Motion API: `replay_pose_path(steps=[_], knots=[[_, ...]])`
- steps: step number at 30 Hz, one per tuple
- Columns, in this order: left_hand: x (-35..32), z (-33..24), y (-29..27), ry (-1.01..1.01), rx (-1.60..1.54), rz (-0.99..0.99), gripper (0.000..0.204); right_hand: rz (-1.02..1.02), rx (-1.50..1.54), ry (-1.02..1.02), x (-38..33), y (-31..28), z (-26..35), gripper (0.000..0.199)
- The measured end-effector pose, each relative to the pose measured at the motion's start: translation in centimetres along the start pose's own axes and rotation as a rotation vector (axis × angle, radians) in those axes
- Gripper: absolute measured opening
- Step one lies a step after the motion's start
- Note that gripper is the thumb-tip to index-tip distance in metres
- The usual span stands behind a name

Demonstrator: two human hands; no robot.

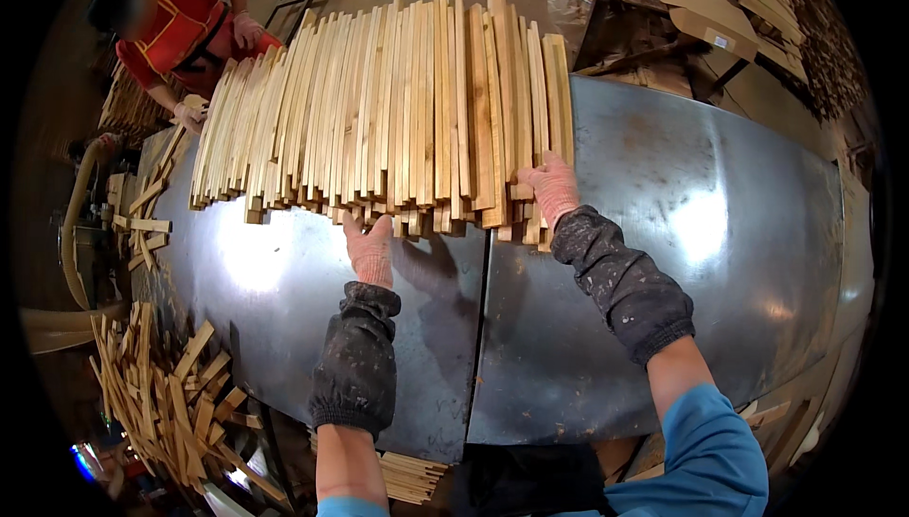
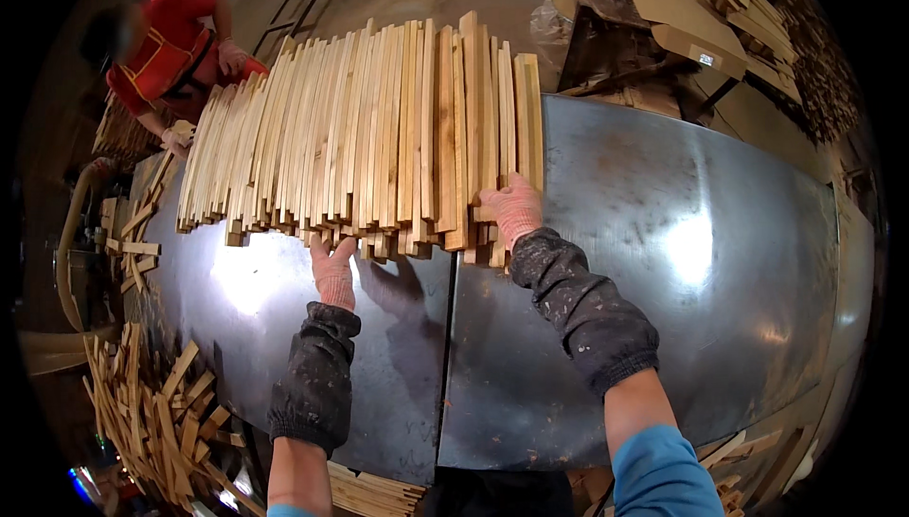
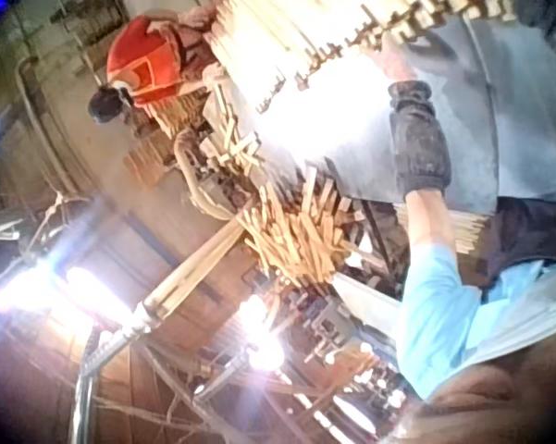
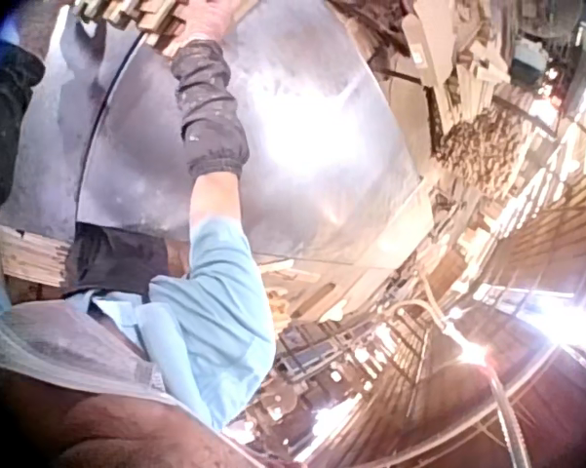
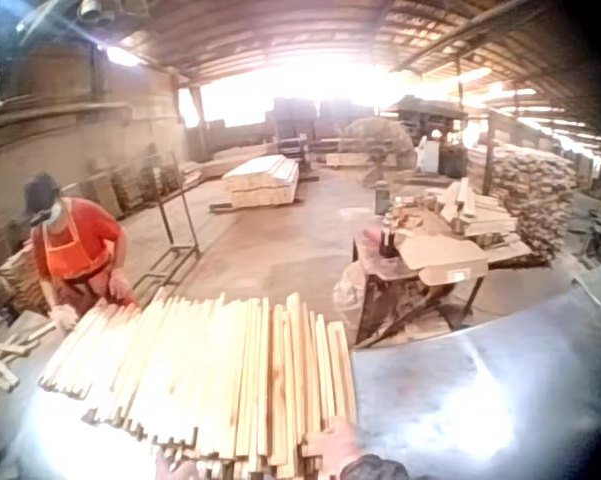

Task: The person gathers and stacks small wooden sticks on a metal table, aligning them into neat piles. They use a digital caliper to measure the dimensions of individual sticks and then continue sorting and organizing the pieces into larger stacks.

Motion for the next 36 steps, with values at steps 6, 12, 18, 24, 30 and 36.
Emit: replay_pose_path(steps=[6,12,18,24,30,36], knots=[[2.4,1.2,-0.6,0.021,0.060,-0.070,0.094,0.116,0.003,-0.020,1.2,1.4,-0.7,0.073],[2.4,-0.1,-1.6,-0.012,-0.016,-0.037,0.087,0.068,-0.547,-0.075,-3.7,2.7,5.3,0.061],[4.5,0.7,-2.3,0.032,0.108,-0.057,0.062,0.197,-0.414,-0.235,-4.3,4.3,4.4,0.066],[4.9,1.4,-2.1,0.062,0.139,-0.063,0.057,0.167,-0.522,-0.092,-3.2,5.4,3.5,0.083],[3.8,-0.2,-1.3,0.072,0.068,-0.098,0.060,0.221,-0.553,-0.095,-3.7,5.9,5.4,0.087],[3.9,-0.7,-1.0,0.097,0.201,-0.113,0.068,0.217,-0.614,-0.074,-3.0,6.3,4.8,0.095]])
Point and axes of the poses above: each hand's wrist, its own x-axis towards the middle knuckle, its own y-axis out of the palm, z = x × y, the point moved 7 cm from there along x, towards the middle knuckle, and after that the axes turned 14 degrees about x, right-handed, at the moved point
